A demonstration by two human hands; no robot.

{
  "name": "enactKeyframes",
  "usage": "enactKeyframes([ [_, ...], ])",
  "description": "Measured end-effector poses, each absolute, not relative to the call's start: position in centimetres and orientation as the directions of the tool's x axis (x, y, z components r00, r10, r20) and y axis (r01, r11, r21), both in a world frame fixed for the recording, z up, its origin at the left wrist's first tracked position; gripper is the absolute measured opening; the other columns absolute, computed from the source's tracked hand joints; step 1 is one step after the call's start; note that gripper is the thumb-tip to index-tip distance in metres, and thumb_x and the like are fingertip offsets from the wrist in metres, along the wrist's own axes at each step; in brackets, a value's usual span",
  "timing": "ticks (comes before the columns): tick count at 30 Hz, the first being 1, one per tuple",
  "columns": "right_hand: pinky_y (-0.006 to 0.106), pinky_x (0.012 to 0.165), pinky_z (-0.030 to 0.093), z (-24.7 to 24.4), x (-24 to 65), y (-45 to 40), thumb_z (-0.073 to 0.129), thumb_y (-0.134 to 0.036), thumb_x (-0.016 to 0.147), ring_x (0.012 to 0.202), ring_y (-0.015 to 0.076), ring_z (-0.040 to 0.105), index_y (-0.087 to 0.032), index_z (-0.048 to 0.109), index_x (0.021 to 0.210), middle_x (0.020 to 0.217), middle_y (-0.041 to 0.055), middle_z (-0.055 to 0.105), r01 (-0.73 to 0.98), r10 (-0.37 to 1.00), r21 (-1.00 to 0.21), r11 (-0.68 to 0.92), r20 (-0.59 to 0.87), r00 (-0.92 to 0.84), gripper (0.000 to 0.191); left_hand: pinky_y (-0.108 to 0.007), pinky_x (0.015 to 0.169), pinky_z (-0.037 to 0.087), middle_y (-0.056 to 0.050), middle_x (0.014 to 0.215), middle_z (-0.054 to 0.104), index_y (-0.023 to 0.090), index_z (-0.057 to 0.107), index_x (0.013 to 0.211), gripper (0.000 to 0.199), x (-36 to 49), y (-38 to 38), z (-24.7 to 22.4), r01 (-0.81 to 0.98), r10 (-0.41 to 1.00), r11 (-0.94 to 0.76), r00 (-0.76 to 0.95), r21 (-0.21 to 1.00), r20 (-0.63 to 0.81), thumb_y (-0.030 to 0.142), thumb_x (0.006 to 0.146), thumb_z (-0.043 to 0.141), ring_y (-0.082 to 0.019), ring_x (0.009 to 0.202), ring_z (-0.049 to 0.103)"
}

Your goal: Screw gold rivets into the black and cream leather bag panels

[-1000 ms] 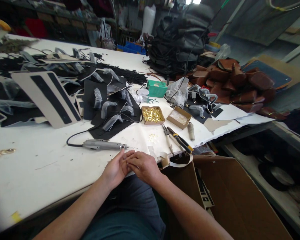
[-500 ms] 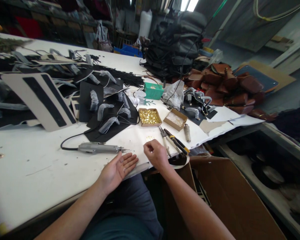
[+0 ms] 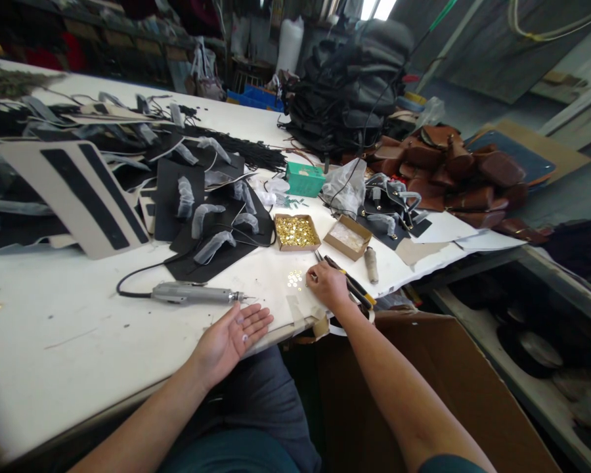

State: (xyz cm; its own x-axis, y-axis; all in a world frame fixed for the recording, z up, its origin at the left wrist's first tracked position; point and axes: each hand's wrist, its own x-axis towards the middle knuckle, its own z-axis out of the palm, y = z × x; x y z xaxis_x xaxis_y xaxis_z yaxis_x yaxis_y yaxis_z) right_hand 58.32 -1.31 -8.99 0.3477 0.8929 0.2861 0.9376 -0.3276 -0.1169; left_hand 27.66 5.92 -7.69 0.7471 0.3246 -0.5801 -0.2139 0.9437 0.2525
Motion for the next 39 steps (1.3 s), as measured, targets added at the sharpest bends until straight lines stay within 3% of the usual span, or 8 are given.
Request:
enactKeyframes([
  [7, 0.030, 0.066, 0.041, -8.9, 58.4, -1.4, 0.062, -0.023, 0.092, 0.074, 0.0186, 0.064, -0.020, 0.078, 0.083, 0.085, 0.0065, 0.072, 0.957, 0.916, -0.093, -0.275, 0.276, 0.290, 0.019, -0.039, 0.105, 0.056, -0.025, 0.134, 0.070, 0.006, 0.070, 0.118, 0.043, 27.7, 5.9, -7.7, -0.215, 0.323, 0.944, 0.748, 0.249, -0.580, 0.041, 0.108, 0.047, -0.031, 0.123, 0.072],
  [19, 0.030, 0.083, 0.053, -8.7, 59.2, -2.3, 0.058, -0.028, 0.102, 0.086, 0.0196, 0.071, -0.021, 0.080, 0.093, 0.097, 0.0069, 0.078, 0.959, 0.944, -0.227, -0.170, 0.242, 0.224, 0.025, -0.039, 0.104, 0.057, -0.022, 0.129, 0.073, 0.007, 0.071, 0.115, 0.042, 27.6, 6.0, -7.5, -0.214, 0.323, 0.944, 0.744, 0.249, -0.585, 0.041, 0.108, 0.047, -0.031, 0.121, 0.072],
  [28, 0.034, 0.084, 0.056, -8.6, 59.0, -2.0, 0.056, -0.025, 0.101, 0.088, 0.0226, 0.072, -0.021, 0.078, 0.096, 0.098, 0.0091, 0.076, 0.941, 0.922, -0.289, -0.175, 0.288, 0.260, 0.023, -0.039, 0.103, 0.058, -0.024, 0.130, 0.072, 0.007, 0.071, 0.115, 0.042, 27.7, 5.8, -7.6, -0.221, 0.328, 0.943, 0.747, 0.249, -0.578, 0.042, 0.107, 0.049, -0.031, 0.121, 0.073],
  [39, 0.031, 0.079, 0.053, -8.3, 58.2, -1.1, 0.059, -0.026, 0.101, 0.086, 0.0209, 0.072, -0.022, 0.079, 0.094, 0.095, 0.0072, 0.077, 0.951, 0.910, -0.226, -0.210, 0.310, 0.274, 0.022, -0.040, 0.105, 0.057, -0.022, 0.130, 0.073, 0.008, 0.071, 0.116, 0.041, 27.7, 5.9, -7.7, -0.210, 0.328, 0.942, 0.750, 0.262, -0.575, 0.041, 0.108, 0.047, -0.031, 0.122, 0.072],
])
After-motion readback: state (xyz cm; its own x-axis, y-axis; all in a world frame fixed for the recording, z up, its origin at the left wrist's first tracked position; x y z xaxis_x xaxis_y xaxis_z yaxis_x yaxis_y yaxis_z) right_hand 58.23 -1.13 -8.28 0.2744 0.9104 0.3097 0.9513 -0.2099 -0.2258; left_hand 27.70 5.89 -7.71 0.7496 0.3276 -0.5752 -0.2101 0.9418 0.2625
